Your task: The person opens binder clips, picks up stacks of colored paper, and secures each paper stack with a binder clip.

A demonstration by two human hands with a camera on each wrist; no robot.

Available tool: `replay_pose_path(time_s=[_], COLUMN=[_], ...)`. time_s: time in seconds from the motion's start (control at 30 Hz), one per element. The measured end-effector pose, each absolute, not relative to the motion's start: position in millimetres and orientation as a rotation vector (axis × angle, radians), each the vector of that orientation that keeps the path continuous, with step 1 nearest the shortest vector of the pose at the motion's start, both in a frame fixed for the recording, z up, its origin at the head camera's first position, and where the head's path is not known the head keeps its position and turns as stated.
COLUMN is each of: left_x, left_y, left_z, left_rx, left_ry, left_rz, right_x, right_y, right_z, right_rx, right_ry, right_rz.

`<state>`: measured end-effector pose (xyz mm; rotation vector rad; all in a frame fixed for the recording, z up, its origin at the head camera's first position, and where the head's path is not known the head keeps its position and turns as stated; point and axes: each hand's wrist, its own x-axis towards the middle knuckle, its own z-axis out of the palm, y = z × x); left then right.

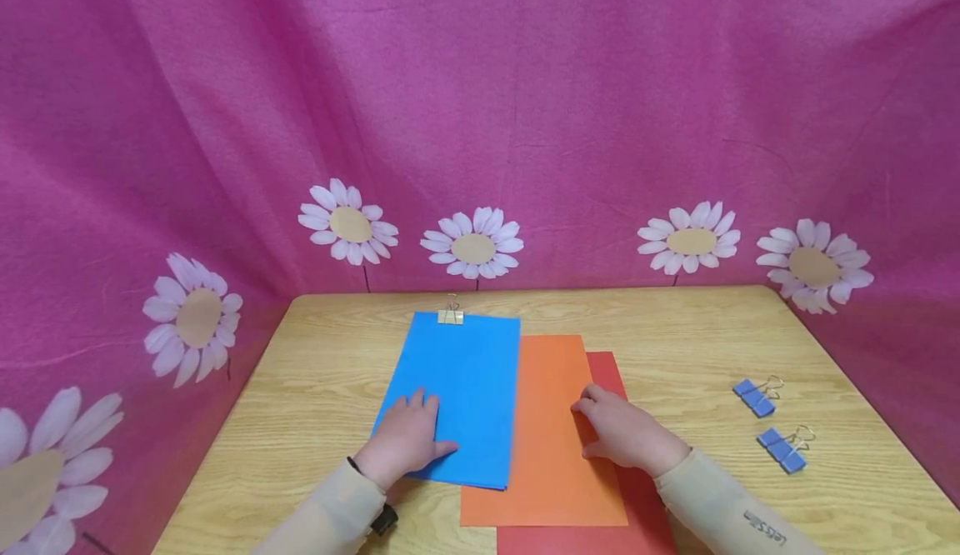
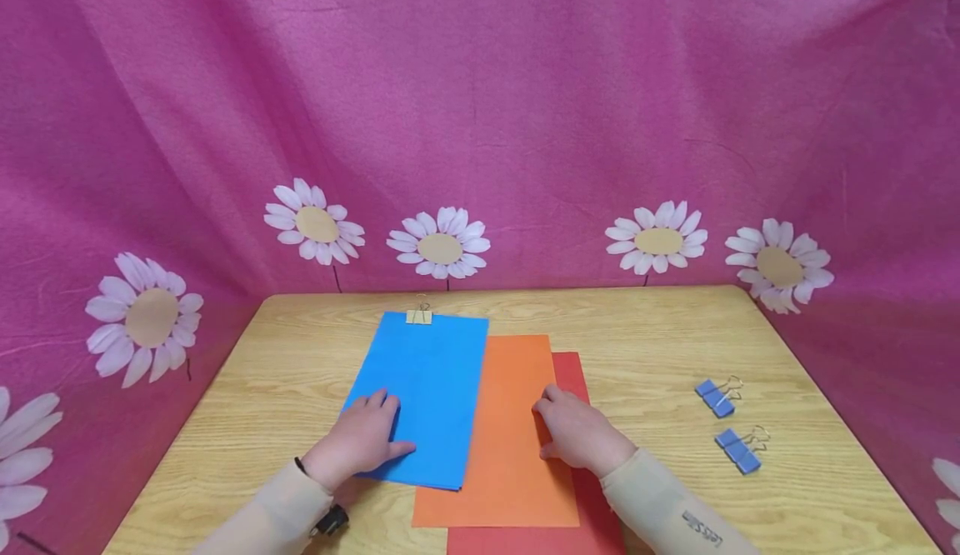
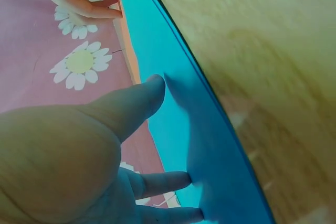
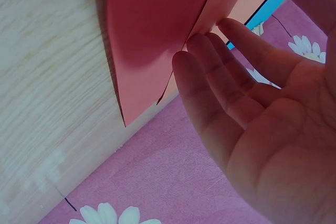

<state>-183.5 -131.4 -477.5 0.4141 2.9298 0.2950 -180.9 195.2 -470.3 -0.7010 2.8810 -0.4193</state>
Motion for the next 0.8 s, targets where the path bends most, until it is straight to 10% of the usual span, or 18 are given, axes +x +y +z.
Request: replay_pose_path(time_s=[0.8], left_x=[-194], left_y=[-162], left_z=[-475], left_rx=[0.264], left_ry=[2.985], left_rz=[0.269], right_x=[-182], right_y=[196], right_z=[-471], right_rx=[-0.688], right_ry=[2.882], right_rz=[-0.420])
